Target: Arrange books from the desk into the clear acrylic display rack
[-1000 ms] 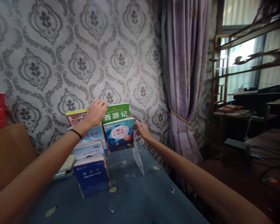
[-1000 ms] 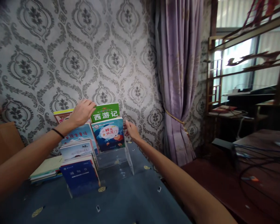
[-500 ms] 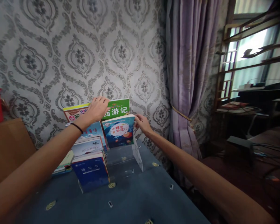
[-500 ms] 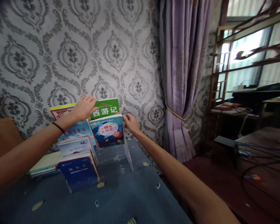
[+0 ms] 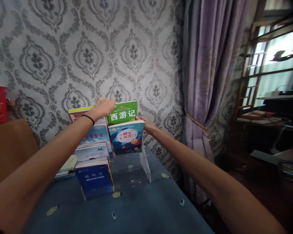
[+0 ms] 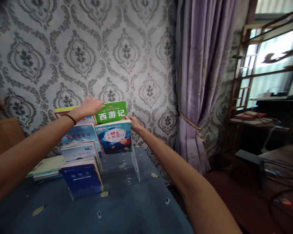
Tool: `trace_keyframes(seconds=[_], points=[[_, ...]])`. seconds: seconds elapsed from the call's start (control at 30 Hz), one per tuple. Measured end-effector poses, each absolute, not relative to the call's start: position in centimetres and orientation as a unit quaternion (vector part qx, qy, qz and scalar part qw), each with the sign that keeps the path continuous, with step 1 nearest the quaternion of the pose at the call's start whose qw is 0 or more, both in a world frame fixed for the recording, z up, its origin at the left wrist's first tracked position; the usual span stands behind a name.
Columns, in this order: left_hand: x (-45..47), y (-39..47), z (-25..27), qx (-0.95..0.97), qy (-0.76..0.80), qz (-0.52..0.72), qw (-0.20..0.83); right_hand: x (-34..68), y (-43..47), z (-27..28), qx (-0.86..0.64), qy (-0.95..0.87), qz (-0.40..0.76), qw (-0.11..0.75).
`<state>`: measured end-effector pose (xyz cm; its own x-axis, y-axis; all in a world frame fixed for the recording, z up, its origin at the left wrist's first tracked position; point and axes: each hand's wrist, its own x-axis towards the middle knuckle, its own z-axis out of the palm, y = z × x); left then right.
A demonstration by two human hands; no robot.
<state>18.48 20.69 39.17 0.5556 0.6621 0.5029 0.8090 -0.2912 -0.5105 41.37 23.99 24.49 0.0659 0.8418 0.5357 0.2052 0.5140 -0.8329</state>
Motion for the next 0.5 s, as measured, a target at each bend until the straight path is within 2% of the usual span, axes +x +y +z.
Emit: trace_keyframes(seconds=[0.27, 0.5], points=[[19.0, 21.9, 39.7, -0.797, -0.502, -0.106, 0.319, 41.2, 26.1, 24.1, -0.382, -0.619, 0.292, 0.621], [17.9, 22.6, 41.0, -0.86, -0.423, -0.076, 0.274, 41.9, 25.8, 23.3, -0.375, -0.625, 0.282, 0.624]])
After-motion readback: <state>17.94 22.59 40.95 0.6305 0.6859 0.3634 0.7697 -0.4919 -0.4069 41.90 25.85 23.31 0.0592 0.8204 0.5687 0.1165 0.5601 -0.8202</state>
